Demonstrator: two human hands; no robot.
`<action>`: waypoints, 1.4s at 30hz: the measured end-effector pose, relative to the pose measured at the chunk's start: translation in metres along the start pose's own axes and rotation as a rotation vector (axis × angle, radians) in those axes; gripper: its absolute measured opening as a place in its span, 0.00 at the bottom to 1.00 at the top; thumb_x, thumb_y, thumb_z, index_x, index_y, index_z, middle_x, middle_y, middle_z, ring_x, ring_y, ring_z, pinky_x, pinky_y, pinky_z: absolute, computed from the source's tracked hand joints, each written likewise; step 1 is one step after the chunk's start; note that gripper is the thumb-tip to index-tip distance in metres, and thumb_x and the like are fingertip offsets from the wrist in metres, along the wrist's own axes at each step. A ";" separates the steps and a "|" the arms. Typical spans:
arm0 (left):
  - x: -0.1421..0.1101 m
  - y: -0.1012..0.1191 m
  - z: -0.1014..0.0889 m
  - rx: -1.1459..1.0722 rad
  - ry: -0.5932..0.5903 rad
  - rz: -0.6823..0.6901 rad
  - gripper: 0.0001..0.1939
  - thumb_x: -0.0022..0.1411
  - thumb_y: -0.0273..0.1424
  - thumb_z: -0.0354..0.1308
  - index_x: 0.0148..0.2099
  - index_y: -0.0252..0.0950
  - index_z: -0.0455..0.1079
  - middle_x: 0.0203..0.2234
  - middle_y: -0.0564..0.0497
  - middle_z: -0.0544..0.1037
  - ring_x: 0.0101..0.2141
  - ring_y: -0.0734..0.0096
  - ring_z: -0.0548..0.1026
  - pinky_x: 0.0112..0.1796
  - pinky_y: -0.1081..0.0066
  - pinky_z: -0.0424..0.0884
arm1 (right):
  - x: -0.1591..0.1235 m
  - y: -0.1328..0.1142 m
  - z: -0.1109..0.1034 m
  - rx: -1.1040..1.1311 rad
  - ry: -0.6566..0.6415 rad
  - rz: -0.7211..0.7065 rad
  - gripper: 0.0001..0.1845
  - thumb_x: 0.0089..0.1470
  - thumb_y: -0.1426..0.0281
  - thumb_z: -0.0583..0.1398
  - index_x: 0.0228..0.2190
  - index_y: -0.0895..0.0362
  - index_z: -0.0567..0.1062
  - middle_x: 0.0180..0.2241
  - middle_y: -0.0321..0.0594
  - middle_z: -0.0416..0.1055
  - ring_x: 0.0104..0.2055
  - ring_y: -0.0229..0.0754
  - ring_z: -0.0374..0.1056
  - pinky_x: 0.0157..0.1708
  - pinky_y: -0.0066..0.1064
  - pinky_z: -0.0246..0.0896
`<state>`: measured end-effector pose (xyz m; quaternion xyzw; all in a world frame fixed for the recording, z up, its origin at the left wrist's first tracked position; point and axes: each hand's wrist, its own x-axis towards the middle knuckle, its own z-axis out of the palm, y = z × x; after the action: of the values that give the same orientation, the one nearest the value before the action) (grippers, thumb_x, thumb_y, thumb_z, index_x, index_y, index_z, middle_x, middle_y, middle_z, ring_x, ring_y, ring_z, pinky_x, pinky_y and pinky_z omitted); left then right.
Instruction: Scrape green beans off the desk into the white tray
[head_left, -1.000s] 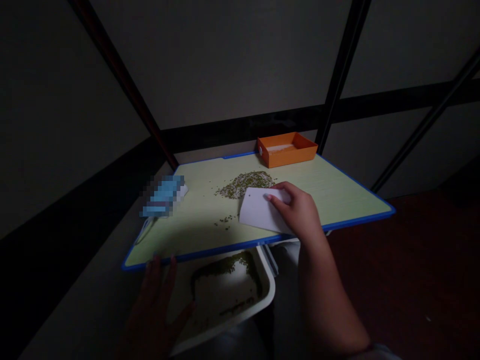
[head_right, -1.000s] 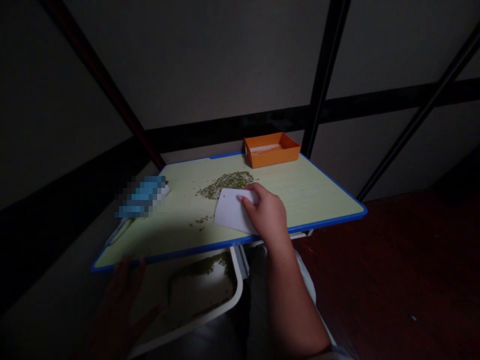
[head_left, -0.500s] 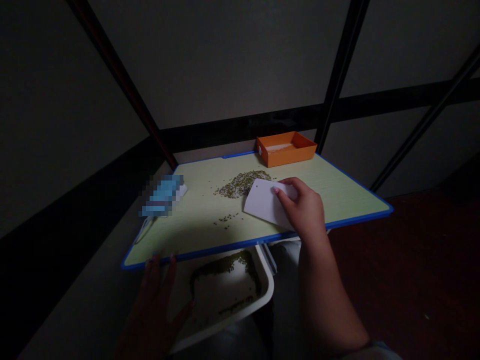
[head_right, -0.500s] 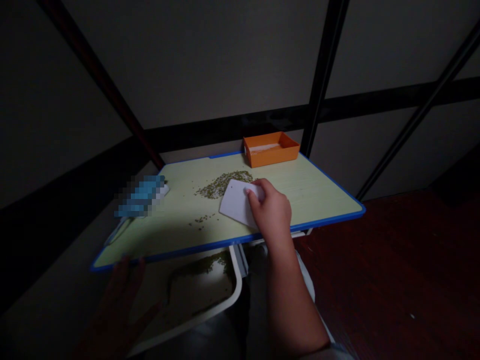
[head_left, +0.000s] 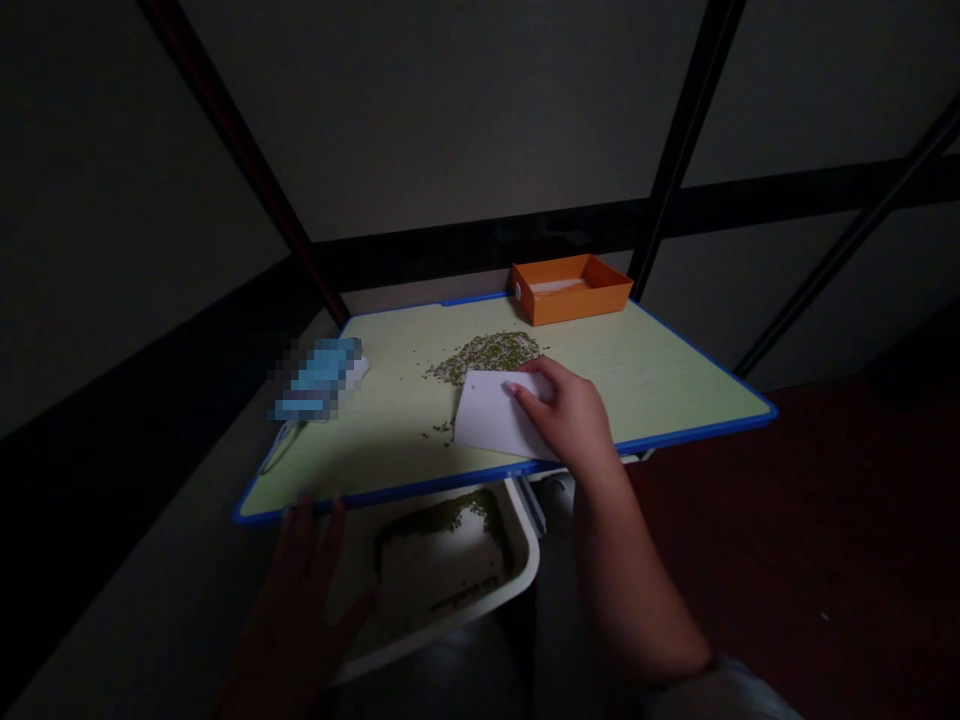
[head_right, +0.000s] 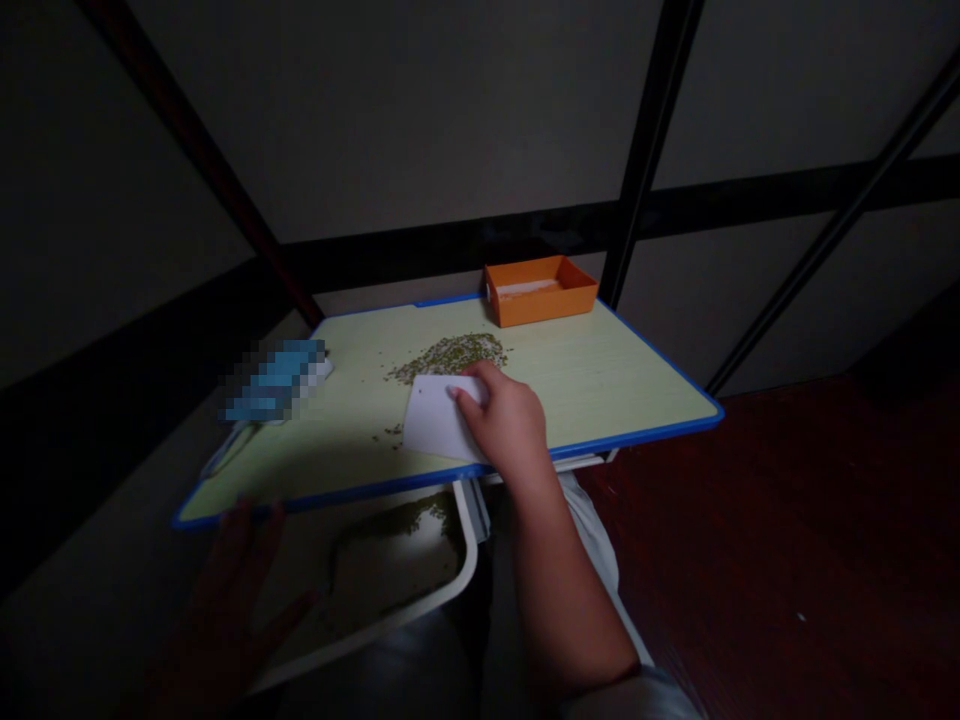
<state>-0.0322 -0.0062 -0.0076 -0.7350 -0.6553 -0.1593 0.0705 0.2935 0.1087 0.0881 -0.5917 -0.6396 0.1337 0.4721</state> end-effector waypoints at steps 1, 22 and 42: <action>0.000 0.001 0.000 -0.008 0.003 -0.004 0.42 0.60 0.46 0.50 0.70 0.52 0.31 0.73 0.51 0.29 0.71 0.47 0.38 0.64 0.45 0.57 | 0.000 0.000 0.001 -0.025 0.007 0.010 0.10 0.54 0.62 0.62 0.38 0.52 0.78 0.35 0.42 0.80 0.34 0.48 0.73 0.34 0.35 0.62; 0.001 0.001 0.000 -0.012 -0.005 -0.011 0.41 0.61 0.48 0.47 0.70 0.53 0.29 0.73 0.52 0.28 0.71 0.45 0.38 0.63 0.42 0.58 | -0.002 0.003 -0.020 -0.223 0.099 0.090 0.13 0.56 0.61 0.59 0.40 0.52 0.78 0.33 0.44 0.79 0.32 0.50 0.72 0.29 0.34 0.55; 0.001 -0.001 0.000 0.012 -0.012 0.001 0.42 0.60 0.51 0.47 0.69 0.54 0.28 0.73 0.53 0.27 0.70 0.42 0.39 0.61 0.39 0.60 | -0.004 0.000 -0.019 -0.228 0.117 0.050 0.13 0.56 0.60 0.59 0.40 0.52 0.78 0.33 0.44 0.79 0.31 0.49 0.72 0.29 0.33 0.56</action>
<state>-0.0331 -0.0054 -0.0077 -0.7360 -0.6561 -0.1510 0.0712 0.3077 0.0975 0.0961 -0.6642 -0.6071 0.0372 0.4347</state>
